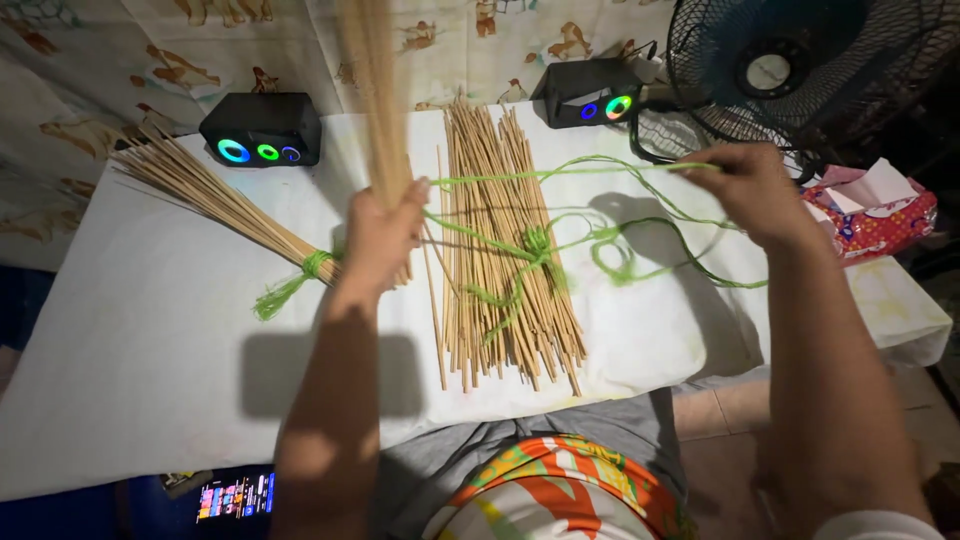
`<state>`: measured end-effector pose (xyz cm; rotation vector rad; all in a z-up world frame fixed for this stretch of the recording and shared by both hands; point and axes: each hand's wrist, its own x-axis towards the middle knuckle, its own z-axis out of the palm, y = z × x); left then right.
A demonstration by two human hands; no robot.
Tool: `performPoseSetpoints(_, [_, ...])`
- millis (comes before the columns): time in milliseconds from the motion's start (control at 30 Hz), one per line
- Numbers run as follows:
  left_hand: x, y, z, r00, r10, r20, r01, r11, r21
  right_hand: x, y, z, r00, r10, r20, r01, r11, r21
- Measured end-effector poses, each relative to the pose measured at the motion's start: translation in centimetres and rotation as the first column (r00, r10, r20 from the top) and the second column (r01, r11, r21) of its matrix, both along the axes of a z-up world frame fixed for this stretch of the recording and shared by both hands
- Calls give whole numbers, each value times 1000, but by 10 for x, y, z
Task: Gathering and tying thin wooden sticks into bundles using green plastic string
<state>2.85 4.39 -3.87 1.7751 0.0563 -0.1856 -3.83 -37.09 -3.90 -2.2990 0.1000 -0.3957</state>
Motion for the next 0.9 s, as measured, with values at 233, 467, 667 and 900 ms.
performPoseSetpoints(233, [19,7,-18,987,149,53,-126,945,-302,-39,-23,15,998,57,-11,-51,952,302])
performPoseSetpoints(467, [34,8,-35,865,469,177,-331,799,-502,-80,-22,40,983,-37,-178,36,999,-12])
performPoseSetpoints(667, [41,16,-37,804,574,157,-411,726,-551,-86,-74,15,991,-126,48,127,992,-25])
performPoseSetpoints(900, [56,20,-55,759,625,182,-417,682,-601,-94,-233,-109,901,-394,179,433,827,-358])
